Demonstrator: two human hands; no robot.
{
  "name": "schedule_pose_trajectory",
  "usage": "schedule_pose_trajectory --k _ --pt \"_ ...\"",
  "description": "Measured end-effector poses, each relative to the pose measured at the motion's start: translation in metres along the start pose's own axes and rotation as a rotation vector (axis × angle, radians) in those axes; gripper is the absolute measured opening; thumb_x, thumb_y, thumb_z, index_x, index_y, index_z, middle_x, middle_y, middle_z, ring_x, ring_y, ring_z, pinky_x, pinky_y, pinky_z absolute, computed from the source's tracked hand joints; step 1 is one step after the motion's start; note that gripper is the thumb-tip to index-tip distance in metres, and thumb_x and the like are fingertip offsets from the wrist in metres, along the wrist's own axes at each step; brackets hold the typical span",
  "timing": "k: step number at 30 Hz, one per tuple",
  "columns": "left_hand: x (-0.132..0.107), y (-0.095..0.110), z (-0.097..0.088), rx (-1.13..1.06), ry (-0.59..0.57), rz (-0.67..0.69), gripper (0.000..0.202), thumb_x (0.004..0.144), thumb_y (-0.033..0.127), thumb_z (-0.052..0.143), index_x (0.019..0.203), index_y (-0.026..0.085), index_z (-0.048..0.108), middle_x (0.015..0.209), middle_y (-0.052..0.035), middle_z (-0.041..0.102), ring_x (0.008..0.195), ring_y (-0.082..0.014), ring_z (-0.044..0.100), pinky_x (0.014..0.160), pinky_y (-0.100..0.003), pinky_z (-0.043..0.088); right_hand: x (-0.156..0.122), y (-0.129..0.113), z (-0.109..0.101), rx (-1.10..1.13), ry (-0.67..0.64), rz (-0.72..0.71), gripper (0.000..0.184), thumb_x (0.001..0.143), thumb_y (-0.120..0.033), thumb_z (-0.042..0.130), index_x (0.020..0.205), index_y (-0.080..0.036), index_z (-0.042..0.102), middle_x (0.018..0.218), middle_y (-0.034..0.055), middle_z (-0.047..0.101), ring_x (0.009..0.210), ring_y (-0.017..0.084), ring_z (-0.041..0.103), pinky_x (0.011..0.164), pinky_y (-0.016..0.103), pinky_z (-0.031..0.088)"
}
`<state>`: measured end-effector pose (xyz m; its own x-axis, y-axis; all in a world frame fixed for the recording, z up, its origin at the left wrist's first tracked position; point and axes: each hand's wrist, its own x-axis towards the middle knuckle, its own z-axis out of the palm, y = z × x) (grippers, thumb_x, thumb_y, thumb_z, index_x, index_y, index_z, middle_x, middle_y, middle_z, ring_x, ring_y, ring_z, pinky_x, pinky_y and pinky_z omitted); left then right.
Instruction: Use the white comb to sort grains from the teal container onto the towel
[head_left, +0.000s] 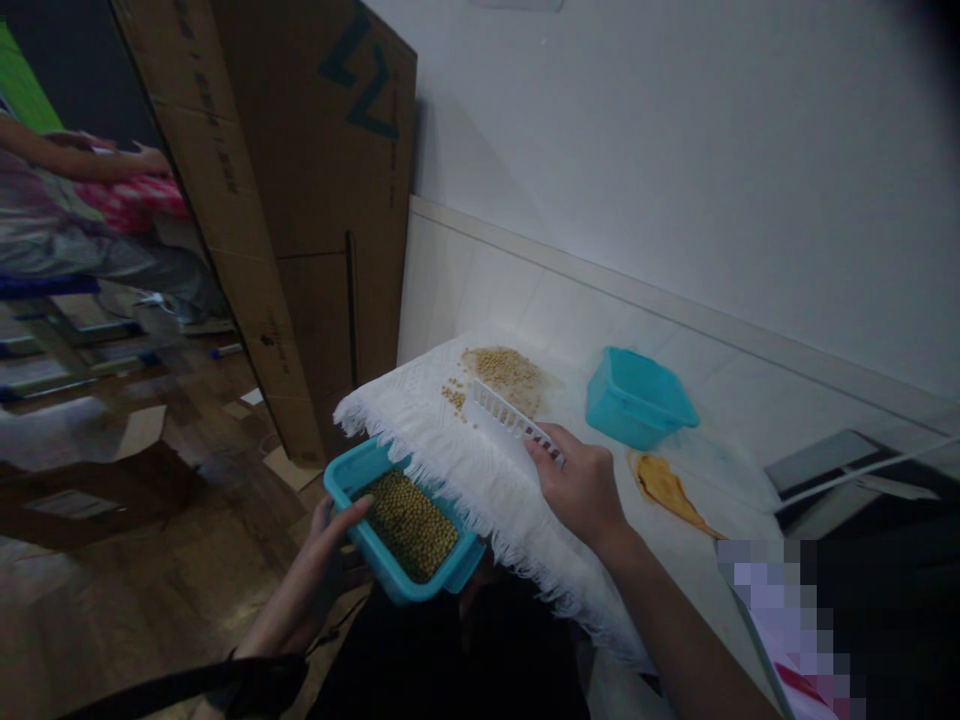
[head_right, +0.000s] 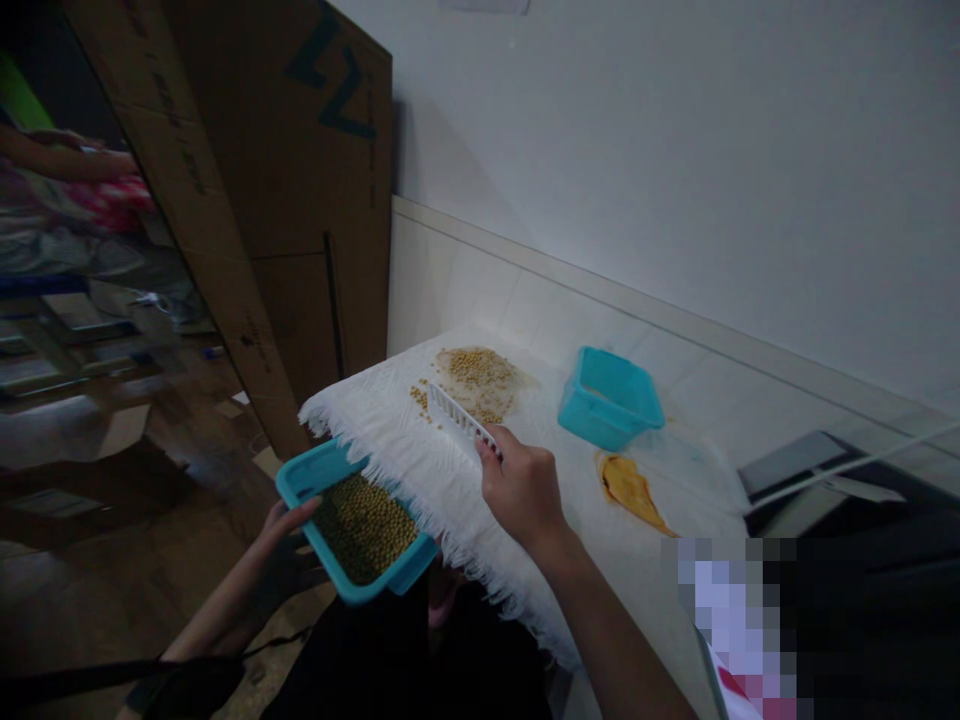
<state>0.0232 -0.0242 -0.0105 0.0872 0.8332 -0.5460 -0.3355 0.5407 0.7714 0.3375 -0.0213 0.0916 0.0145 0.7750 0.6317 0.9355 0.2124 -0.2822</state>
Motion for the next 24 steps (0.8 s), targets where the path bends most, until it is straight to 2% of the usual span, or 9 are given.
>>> schedule_pose_trajectory --k 6,10,17,20,24 --pt "0.001 -0.001 0.0 0.016 0.007 0.011 0.11 0.071 0.069 0.098 0.16 0.036 0.042 0.124 -0.0131 0.076 0.095 -0.0343 0.083 0.077 -0.042 0.064 0.009 -0.002 0.009 0.001 -0.025 -0.019 0.028 0.101 -0.029 0.062 0.108 -0.02 0.087 0.083 0.0094 0.088 0.066 0.026 0.082 0.062 0.03 0.059" --pt "0.003 0.001 0.0 0.002 0.054 0.012 0.11 0.07 0.066 0.099 0.16 0.035 0.042 0.117 -0.012 0.076 0.087 -0.0333 0.082 0.074 -0.044 0.065 0.011 -0.003 0.01 0.04 -0.055 -0.06 0.027 0.101 -0.025 0.063 0.111 -0.02 0.087 0.088 0.0094 0.089 0.068 0.025 0.083 0.064 0.029 0.061" --pt "0.002 0.003 0.0 -0.011 0.078 0.043 0.1 0.073 0.062 0.098 0.155 0.034 0.048 0.118 -0.0128 0.078 0.09 -0.035 0.083 0.07 -0.044 0.066 -0.011 -0.033 -0.014 0.244 -0.111 -0.188 0.023 0.103 -0.021 0.064 0.108 -0.021 0.087 0.089 0.006 0.089 0.064 0.019 0.082 0.062 0.022 0.061" --pt "-0.001 0.004 0.002 -0.023 0.073 0.045 0.098 0.072 0.062 0.098 0.154 0.033 0.05 0.12 -0.0136 0.079 0.093 -0.0373 0.084 0.069 -0.044 0.066 -0.015 -0.043 -0.021 0.31 -0.128 -0.143 0.023 0.103 -0.024 0.064 0.105 -0.022 0.087 0.087 0.0046 0.089 0.066 0.019 0.083 0.061 0.022 0.061" --pt "-0.001 0.004 0.004 -0.032 0.1 0.033 0.104 0.065 0.064 0.1 0.152 0.032 0.052 0.119 -0.0147 0.08 0.092 -0.0412 0.084 0.07 -0.047 0.066 -0.004 -0.037 -0.015 0.211 -0.047 -0.014 0.024 0.101 -0.029 0.064 0.104 -0.023 0.087 0.085 0.0065 0.088 0.067 0.023 0.082 0.063 0.026 0.061"
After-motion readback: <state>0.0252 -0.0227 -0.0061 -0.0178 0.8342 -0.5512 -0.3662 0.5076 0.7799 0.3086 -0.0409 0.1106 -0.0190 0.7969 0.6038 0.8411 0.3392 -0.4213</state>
